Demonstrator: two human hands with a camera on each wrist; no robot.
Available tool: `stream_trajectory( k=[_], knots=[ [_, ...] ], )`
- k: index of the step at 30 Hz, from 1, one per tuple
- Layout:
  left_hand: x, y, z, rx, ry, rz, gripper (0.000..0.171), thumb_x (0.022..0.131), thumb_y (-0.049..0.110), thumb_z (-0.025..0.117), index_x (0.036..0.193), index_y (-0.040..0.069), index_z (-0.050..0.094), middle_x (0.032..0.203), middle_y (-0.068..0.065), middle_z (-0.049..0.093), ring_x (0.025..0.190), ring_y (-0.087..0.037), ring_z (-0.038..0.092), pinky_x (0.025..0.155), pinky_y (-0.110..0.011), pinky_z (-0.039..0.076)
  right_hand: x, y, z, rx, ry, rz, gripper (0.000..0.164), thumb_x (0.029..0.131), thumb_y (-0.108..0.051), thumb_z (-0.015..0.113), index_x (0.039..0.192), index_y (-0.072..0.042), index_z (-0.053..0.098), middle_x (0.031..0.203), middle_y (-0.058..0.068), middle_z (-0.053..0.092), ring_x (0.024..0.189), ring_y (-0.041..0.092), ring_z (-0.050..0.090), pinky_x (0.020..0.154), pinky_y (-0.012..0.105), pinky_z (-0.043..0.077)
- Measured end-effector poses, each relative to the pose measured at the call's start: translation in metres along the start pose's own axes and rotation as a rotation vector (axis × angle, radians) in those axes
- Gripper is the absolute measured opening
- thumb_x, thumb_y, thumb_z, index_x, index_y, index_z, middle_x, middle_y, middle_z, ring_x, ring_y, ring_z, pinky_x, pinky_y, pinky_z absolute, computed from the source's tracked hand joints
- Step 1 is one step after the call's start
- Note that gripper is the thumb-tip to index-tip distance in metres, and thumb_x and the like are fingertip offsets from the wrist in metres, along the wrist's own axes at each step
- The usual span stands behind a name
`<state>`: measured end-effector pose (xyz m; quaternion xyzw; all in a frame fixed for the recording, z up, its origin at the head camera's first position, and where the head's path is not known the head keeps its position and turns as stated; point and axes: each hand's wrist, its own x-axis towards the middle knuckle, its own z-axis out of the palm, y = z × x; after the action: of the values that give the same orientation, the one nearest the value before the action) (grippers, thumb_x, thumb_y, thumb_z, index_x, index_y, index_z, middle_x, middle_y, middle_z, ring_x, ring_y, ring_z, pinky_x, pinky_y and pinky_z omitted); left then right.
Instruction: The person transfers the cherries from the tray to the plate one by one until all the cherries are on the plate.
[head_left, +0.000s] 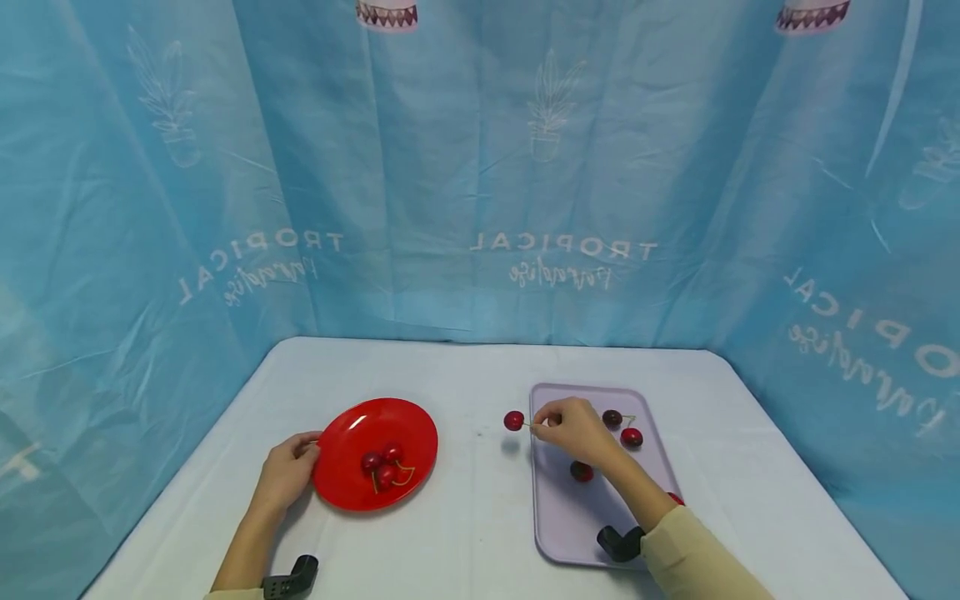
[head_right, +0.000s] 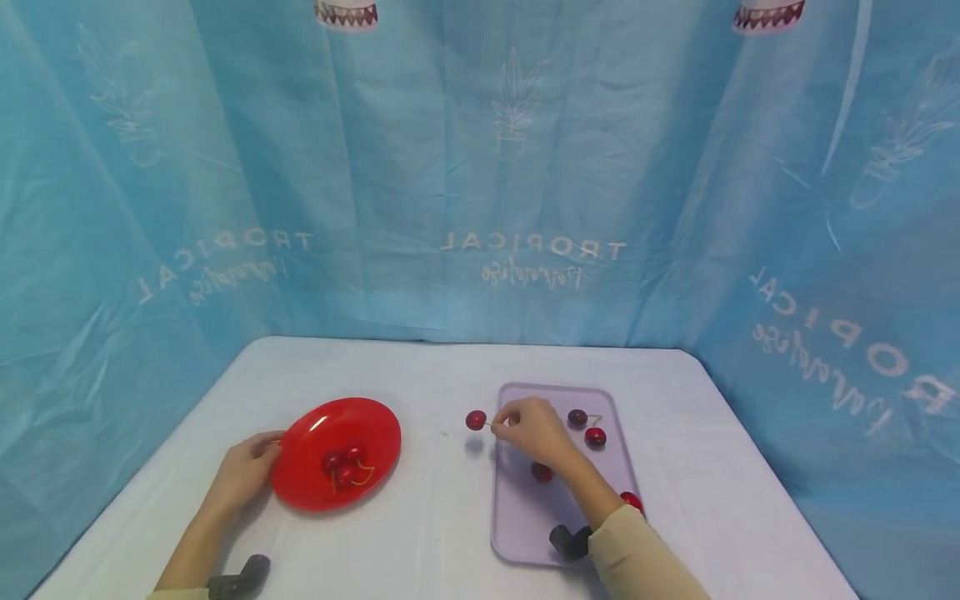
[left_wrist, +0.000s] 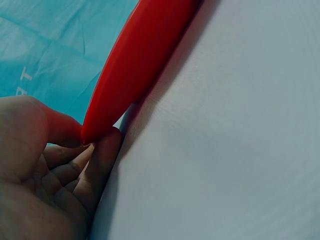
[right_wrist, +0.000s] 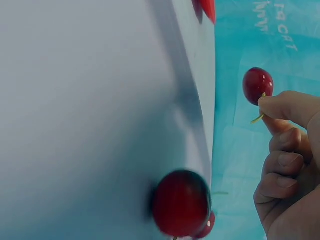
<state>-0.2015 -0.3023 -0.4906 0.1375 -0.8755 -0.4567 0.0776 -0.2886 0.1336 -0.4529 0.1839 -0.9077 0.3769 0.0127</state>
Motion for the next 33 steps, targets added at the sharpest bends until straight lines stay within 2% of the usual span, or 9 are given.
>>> stream_trajectory(
  k=[7,13,23,33],
  knots=[
    [0.001,0.000,0.002,0.002,0.001,-0.006,0.038,0.098,0.014,0.045,0.131,-0.005,0.051,0.123,-0.027,0.055,0.108,-0.037,0.054,0.087,-0.044,0.052,0.006,-0.008,0.008,-0.001,0.004,-0.019,0.006,0.082,-0.022,0.074,0.077,-0.023,0.073,0.059,-0.003,0.050,0.055,0.012,0.043,0.045,0.025,0.033],
    [0.003,0.000,0.001,0.002,0.001,-0.015,0.039,0.099,0.015,0.045,0.132,-0.004,0.051,0.125,-0.026,0.055,0.109,-0.037,0.054,0.087,-0.043,0.052,0.009,-0.014,0.015,0.006,0.002,-0.018,0.004,0.081,-0.023,0.075,0.077,-0.022,0.074,0.059,-0.003,0.050,0.055,0.012,0.044,0.047,0.024,0.035],
    [0.001,0.002,-0.001,0.000,-0.008,-0.030,0.040,0.099,0.015,0.047,0.133,-0.005,0.050,0.125,-0.026,0.054,0.110,-0.038,0.053,0.089,-0.046,0.051,0.019,-0.028,0.031,-0.008,-0.043,-0.053,0.005,0.082,-0.028,0.073,0.077,-0.027,0.073,0.059,-0.005,0.051,0.054,0.011,0.044,0.046,0.025,0.034],
    [0.000,0.001,-0.003,-0.007,-0.013,-0.025,0.039,0.099,0.015,0.046,0.132,-0.006,0.049,0.124,-0.027,0.054,0.110,-0.039,0.053,0.089,-0.046,0.050,0.023,-0.038,0.045,0.012,-0.076,-0.103,0.005,0.082,-0.025,0.073,0.077,-0.023,0.073,0.057,-0.006,0.049,0.051,0.008,0.041,0.044,0.023,0.033]
  ],
)
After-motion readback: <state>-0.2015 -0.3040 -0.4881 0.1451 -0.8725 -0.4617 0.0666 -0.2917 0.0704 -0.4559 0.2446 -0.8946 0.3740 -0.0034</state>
